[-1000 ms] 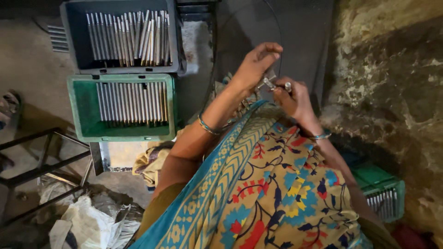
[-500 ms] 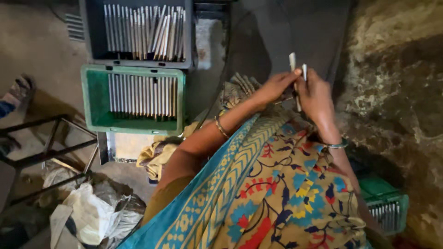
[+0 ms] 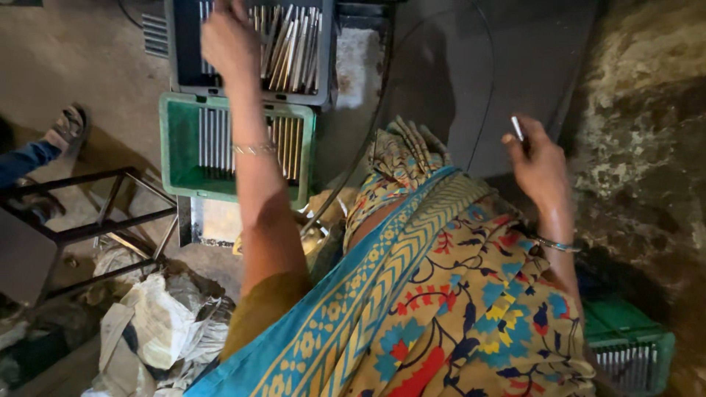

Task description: The person repeatedly picks up small metal rods from a green plastic case, holds them in one hand, and places them back into the case. The action is repeated multiple times without a visible final arrangement or destination.

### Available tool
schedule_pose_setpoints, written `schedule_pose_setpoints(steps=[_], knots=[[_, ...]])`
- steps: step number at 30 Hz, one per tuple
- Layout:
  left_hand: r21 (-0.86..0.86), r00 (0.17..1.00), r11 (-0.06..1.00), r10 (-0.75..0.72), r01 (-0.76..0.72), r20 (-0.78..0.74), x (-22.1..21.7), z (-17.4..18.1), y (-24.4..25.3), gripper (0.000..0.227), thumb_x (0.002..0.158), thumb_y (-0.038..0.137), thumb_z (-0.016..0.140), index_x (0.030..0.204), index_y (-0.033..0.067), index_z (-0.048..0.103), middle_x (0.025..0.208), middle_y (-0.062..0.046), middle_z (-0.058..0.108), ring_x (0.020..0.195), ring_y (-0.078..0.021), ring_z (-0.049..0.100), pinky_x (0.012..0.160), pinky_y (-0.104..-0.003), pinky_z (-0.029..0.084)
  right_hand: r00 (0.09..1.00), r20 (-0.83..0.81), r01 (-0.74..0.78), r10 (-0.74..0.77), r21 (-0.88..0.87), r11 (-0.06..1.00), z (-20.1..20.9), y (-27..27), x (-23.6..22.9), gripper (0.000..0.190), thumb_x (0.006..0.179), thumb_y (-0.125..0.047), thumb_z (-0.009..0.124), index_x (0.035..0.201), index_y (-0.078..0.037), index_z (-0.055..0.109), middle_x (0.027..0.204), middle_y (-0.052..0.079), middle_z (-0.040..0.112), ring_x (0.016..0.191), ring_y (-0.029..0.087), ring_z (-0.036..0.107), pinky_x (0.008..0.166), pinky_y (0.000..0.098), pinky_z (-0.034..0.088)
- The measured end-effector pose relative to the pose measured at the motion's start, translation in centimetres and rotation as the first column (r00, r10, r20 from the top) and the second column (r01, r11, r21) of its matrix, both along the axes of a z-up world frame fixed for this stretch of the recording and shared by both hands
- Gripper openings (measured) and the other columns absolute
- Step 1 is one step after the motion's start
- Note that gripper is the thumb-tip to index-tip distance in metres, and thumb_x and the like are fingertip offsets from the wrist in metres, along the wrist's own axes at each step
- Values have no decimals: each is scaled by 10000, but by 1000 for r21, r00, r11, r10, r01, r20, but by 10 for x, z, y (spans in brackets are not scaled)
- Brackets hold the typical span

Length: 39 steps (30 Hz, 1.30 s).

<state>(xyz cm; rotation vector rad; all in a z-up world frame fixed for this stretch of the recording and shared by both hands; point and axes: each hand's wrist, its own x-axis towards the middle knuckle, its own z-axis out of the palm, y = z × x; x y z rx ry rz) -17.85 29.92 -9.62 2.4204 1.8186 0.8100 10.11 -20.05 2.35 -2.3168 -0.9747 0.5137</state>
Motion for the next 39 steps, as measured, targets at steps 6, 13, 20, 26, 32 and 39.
schedule_pose_setpoints(steps=[6,13,20,26,32,39], knots=[[-327,955,936,31,-131,-293,-35,-86,54,327,919,397,629,931,122,807,944,-171,748,876,-381,725,722,-494,578,995,-97,-1,-3,-39,999,-12,-5,-1,481,965,-102,658,1436,-62,566,1110,245,723,990,337,726,841,446,558],[-328,947,920,114,-215,-300,-20,-60,19,493,941,546,672,1064,72,733,948,-145,754,897,-351,737,745,-482,589,964,-241,105,-112,-41,994,26,15,-20,424,1043,-177,637,1465,-153,604,1225,167,720,914,265,726,794,382,566],[-588,517,93,383,803,766,87,33,-165,269,1016,338,597,1132,137,733,804,74,568,614,-39,453,461,-193,333,985,-170,-5,16,65,998,40,34,-40,320,1103,-157,605,1414,-79,627,1007,225,703,867,329,661,763,399,530],[-281,373,-246,569,928,733,141,72,-268,249,1087,245,530,1144,32,645,597,17,428,422,-86,341,403,-275,255,966,-189,-98,177,364,926,40,34,-47,241,1057,-126,665,1215,28,567,1002,176,725,903,218,727,743,331,541],[-281,392,-283,508,917,767,147,71,-290,235,1089,225,554,1132,19,658,627,43,428,464,-66,358,406,-265,262,954,-233,-109,190,322,941,26,28,-51,241,1014,-122,696,1191,13,604,944,160,726,784,204,719,679,323,544],[-341,427,-260,468,903,774,150,64,-301,238,1061,251,552,1088,53,682,646,67,486,506,-38,420,437,-221,319,958,-159,-184,239,297,937,24,27,-49,239,1012,-137,705,1190,-2,619,932,167,725,716,246,706,625,346,512]])
